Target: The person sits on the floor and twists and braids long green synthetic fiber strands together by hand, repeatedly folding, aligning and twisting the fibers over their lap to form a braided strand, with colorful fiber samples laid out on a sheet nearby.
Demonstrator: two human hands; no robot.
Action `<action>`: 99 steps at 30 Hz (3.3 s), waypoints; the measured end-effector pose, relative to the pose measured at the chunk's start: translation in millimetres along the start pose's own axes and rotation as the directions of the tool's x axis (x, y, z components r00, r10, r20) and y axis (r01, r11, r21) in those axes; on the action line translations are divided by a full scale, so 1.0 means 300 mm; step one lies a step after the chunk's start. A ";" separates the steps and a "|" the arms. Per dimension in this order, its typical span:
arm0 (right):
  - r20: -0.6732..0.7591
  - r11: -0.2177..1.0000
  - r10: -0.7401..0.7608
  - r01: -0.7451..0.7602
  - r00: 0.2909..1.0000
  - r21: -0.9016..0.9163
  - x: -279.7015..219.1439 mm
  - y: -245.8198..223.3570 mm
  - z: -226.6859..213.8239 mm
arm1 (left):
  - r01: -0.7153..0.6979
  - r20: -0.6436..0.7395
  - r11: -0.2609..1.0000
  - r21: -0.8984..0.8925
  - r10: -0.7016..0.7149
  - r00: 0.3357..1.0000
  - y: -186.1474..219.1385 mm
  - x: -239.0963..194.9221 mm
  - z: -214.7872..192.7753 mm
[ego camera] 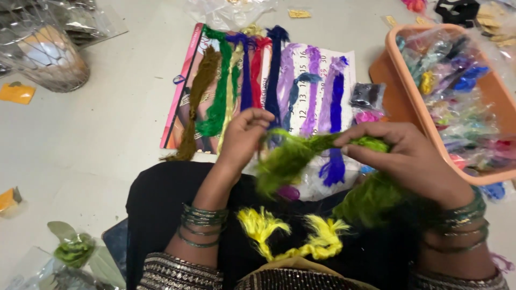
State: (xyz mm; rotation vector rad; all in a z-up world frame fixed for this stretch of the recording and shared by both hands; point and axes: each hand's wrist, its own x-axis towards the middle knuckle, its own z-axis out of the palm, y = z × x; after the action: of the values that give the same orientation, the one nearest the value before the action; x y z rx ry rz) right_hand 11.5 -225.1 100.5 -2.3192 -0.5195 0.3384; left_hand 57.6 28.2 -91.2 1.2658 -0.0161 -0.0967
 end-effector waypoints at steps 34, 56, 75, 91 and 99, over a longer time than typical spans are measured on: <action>0.018 0.655 0.675 -0.587 0.738 -0.475 -0.234 -0.080 -0.132 | -0.336 0.321 0.928 0.161 0.272 0.907 0.160 -0.202 0.306; 0.034 0.744 0.641 -0.631 0.767 0.219 -0.660 0.351 -0.153 | -0.035 0.357 0.643 0.765 -0.379 0.854 0.188 -0.094 0.589; 0.301 0.748 0.661 -0.635 0.687 -0.193 -0.771 0.365 -0.098 | -0.130 0.430 0.849 0.512 -0.122 0.895 0.069 -0.309 0.645; -0.155 0.855 0.513 -0.518 0.844 0.006 -0.615 0.037 0.033 | 0.752 0.707 0.525 -0.399 -0.346 0.617 0.140 -0.291 0.721; -0.056 0.765 0.643 -0.644 0.764 -0.013 -0.476 -0.124 -0.073 | 0.470 0.688 0.847 0.250 -0.497 0.529 0.296 -0.047 0.273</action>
State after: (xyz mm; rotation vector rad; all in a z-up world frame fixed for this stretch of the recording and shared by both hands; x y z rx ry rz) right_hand -116.3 -279.1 155.0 -2.4690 0.3369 0.5946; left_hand 43.9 -22.2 18.7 1.1561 -0.3706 -1.1176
